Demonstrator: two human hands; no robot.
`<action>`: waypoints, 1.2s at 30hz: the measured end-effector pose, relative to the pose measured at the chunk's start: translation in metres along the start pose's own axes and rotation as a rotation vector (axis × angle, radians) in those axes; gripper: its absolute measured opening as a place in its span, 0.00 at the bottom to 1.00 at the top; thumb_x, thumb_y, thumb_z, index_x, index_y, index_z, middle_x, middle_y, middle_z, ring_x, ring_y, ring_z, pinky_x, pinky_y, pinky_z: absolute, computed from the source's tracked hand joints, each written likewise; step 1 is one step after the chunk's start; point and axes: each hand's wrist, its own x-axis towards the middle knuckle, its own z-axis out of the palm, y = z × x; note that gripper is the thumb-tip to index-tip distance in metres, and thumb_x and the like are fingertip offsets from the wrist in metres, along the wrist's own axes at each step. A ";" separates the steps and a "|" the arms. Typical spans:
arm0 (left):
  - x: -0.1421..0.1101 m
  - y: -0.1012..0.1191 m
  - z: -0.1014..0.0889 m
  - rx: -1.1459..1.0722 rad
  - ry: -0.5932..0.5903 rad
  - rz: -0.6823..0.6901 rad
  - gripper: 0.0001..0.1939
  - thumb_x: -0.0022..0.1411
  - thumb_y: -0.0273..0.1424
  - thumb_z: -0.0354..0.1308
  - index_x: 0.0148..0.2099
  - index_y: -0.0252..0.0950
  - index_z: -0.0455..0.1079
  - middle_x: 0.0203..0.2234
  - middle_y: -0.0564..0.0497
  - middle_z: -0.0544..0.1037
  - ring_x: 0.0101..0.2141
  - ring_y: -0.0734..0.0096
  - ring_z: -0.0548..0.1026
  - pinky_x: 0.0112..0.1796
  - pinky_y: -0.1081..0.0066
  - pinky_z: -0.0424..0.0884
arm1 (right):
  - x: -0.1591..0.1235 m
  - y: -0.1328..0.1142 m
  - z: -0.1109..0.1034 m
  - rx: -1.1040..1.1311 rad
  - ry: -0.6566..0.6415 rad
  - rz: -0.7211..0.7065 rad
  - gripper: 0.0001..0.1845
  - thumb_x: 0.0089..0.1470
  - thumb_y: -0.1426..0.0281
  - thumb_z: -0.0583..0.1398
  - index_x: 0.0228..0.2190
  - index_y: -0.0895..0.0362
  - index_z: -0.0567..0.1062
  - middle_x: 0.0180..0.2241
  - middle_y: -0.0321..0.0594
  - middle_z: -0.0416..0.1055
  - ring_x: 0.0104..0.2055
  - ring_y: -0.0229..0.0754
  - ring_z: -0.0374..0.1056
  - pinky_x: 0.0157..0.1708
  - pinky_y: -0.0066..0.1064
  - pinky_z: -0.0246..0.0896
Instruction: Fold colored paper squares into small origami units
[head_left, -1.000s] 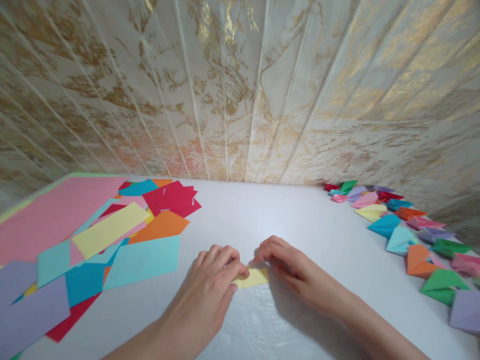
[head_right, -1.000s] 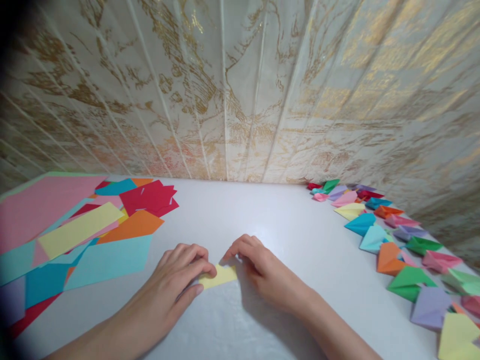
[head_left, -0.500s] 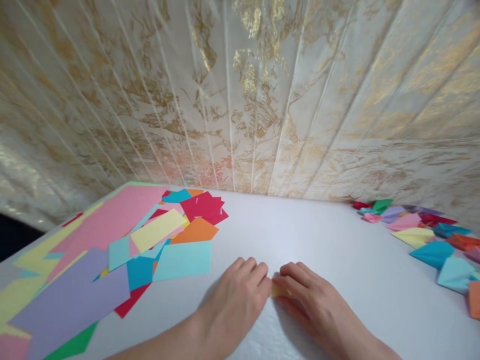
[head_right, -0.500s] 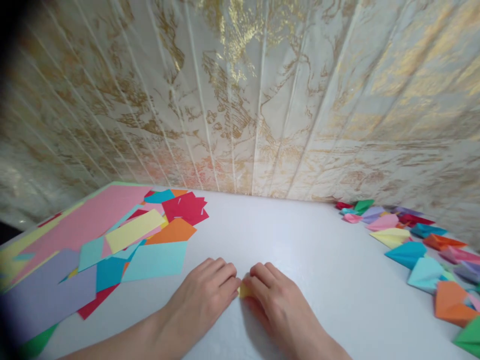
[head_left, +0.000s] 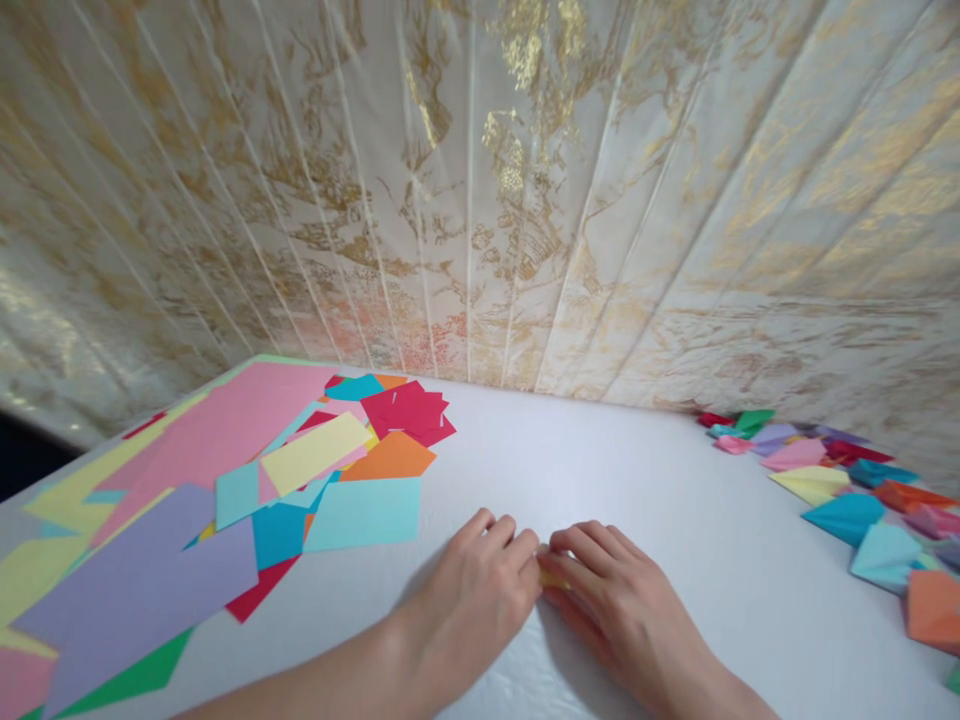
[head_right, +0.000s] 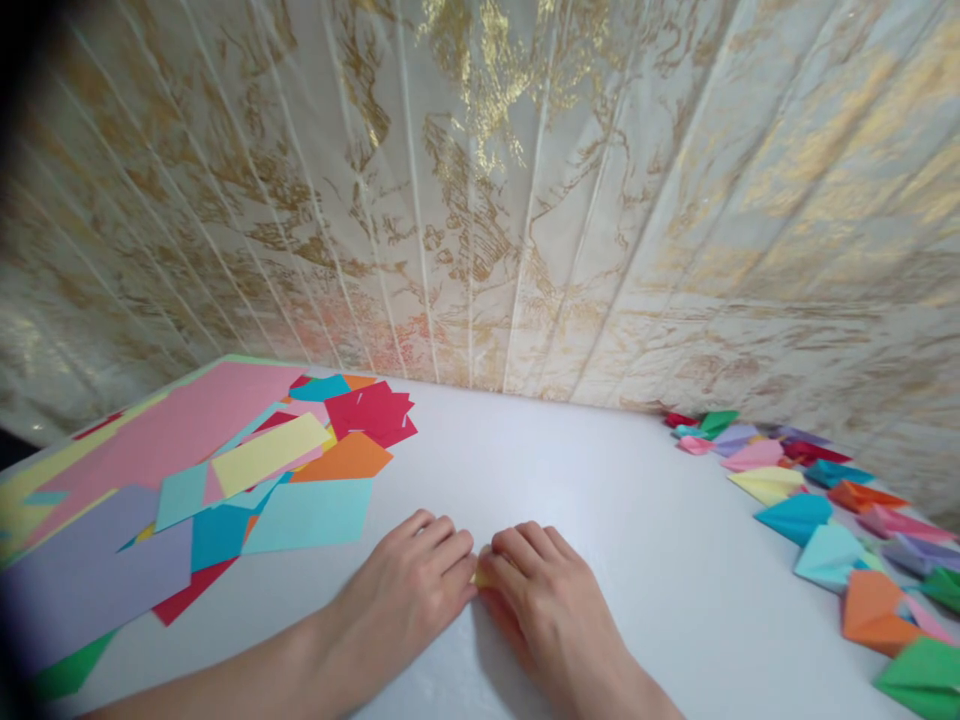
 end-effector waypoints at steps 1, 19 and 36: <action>0.000 -0.001 0.000 -0.005 0.002 -0.001 0.04 0.65 0.28 0.62 0.36 0.36 0.72 0.31 0.52 0.74 0.34 0.62 0.70 0.35 0.61 0.63 | 0.000 0.000 -0.001 -0.002 -0.007 0.005 0.06 0.61 0.77 0.59 0.35 0.55 0.75 0.36 0.42 0.75 0.36 0.47 0.69 0.36 0.37 0.66; 0.016 -0.019 -0.006 0.021 0.063 0.045 0.14 0.71 0.20 0.49 0.31 0.38 0.65 0.26 0.53 0.72 0.28 0.65 0.70 0.32 0.64 0.60 | 0.011 0.012 -0.011 0.371 -0.074 0.275 0.12 0.57 0.82 0.60 0.34 0.56 0.82 0.34 0.38 0.76 0.33 0.38 0.73 0.35 0.25 0.66; 0.035 -0.009 -0.016 -0.318 0.183 -0.145 0.07 0.74 0.30 0.48 0.43 0.38 0.66 0.31 0.52 0.74 0.31 0.65 0.74 0.33 0.66 0.65 | 0.008 0.012 -0.010 0.237 0.062 0.337 0.09 0.57 0.79 0.54 0.27 0.56 0.69 0.24 0.34 0.66 0.22 0.35 0.58 0.24 0.25 0.50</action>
